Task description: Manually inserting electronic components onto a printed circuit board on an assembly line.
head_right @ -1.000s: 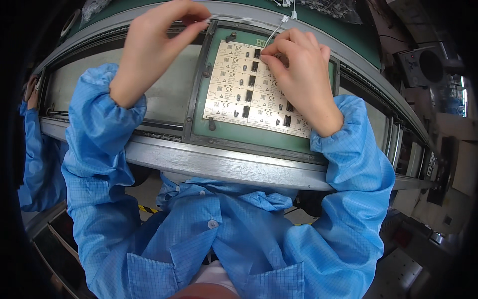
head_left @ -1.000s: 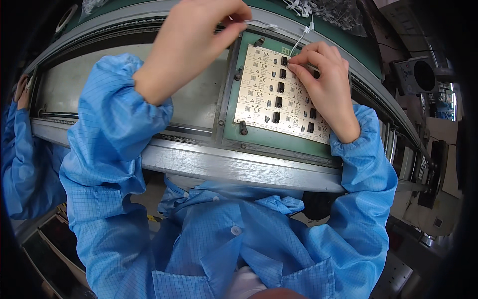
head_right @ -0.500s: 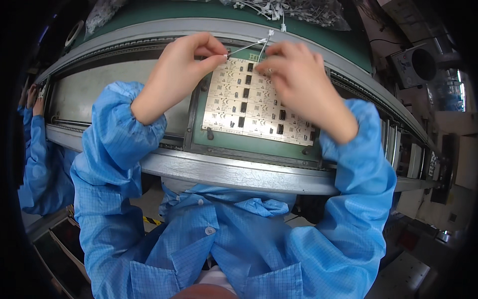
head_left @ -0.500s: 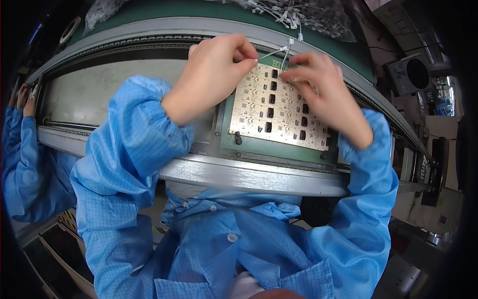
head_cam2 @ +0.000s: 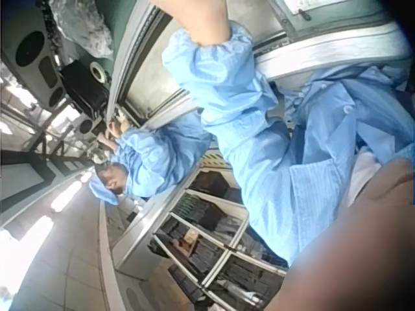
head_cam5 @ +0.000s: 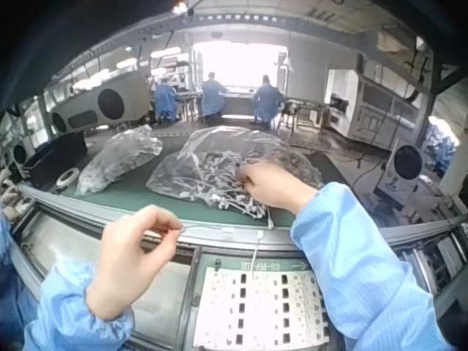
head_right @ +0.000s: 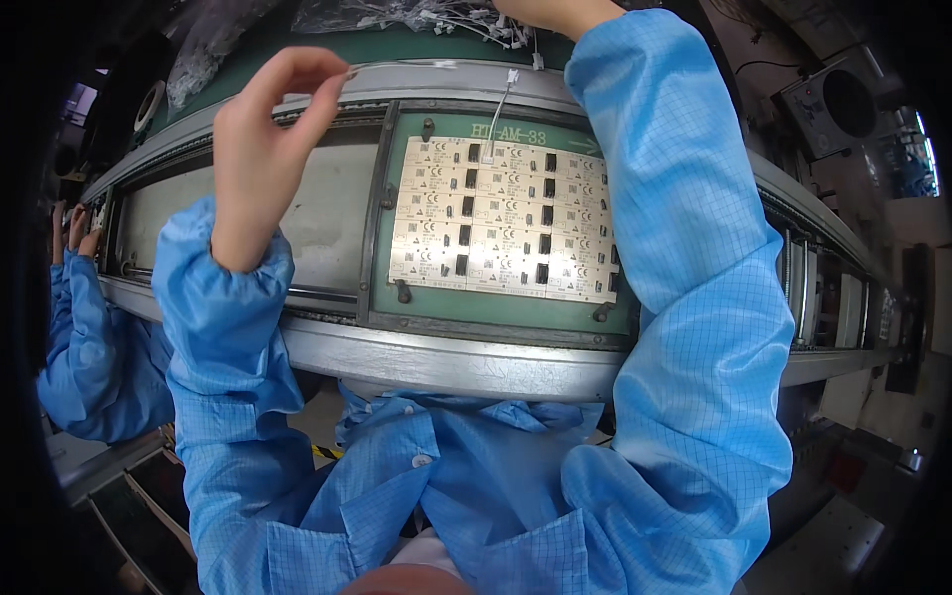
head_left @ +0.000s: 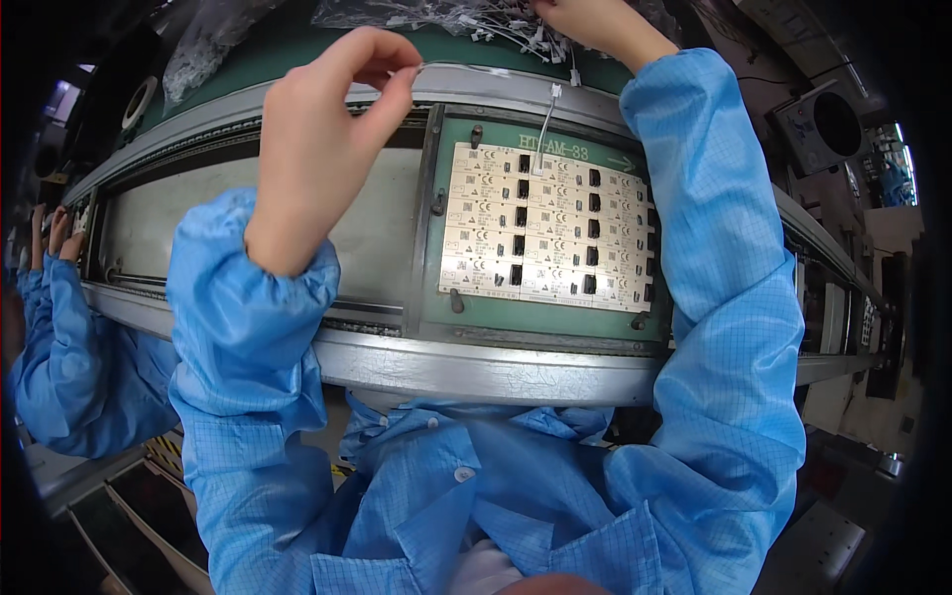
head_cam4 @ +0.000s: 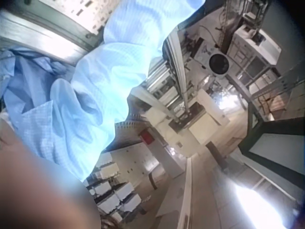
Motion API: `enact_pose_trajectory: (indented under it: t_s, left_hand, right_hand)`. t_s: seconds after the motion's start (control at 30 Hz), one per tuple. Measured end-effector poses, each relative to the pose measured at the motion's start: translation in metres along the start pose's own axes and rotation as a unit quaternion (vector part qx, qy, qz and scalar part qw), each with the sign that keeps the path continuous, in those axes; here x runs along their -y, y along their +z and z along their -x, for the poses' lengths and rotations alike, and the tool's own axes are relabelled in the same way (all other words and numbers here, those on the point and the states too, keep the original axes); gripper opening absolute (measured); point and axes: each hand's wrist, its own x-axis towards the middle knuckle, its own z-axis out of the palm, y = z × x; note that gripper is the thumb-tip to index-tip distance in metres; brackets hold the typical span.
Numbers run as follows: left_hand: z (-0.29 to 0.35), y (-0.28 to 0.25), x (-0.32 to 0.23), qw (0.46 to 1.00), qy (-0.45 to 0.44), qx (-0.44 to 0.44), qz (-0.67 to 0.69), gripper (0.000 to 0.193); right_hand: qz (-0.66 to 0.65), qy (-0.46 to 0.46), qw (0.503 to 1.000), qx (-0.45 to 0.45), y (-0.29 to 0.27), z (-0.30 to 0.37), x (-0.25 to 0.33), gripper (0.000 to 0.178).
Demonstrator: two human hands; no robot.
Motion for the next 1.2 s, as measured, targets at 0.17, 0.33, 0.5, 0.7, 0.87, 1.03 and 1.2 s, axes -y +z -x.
enact_pose_trajectory:
  t_s: [0.17,0.33,0.5,0.7,0.87,1.03,1.2]
  left_hand:
    - [0.024,0.006,0.006,0.968,0.161,0.023,-0.189,0.02]
    - [0.002,0.004,-0.006,0.961,0.159,-0.139,-0.179,0.026]
    - [0.014,0.041,-0.003,0.916,0.212,-0.133,-0.312,0.011]
    - [0.03,0.052,0.001,0.92,0.208,-0.053,-0.328,0.011]
    - [0.012,0.047,0.014,0.941,0.17,-0.067,-0.283,0.008]
    - [0.021,0.043,0.017,0.975,0.075,0.052,-0.203,0.009]
    - [0.022,0.036,0.02,0.982,0.019,0.132,-0.137,0.011]
  right_hand:
    - [0.014,0.014,0.999,-0.036,0.015,-0.034,0.023,0.028]
    - [0.009,0.016,0.997,-0.077,0.079,-0.065,-0.058,0.039]
    - [0.034,0.066,0.978,-0.196,0.046,-0.073,-0.157,0.04]
    - [-0.156,0.025,0.957,-0.242,-0.034,0.003,-0.127,0.034]
    - [-0.239,0.124,0.957,-0.106,-0.082,0.077,-0.07,0.033]
    - [-0.404,0.238,0.879,-0.082,-0.092,0.177,-0.019,0.034]
    - [-0.403,0.18,0.89,-0.114,-0.082,0.208,0.032,0.028]
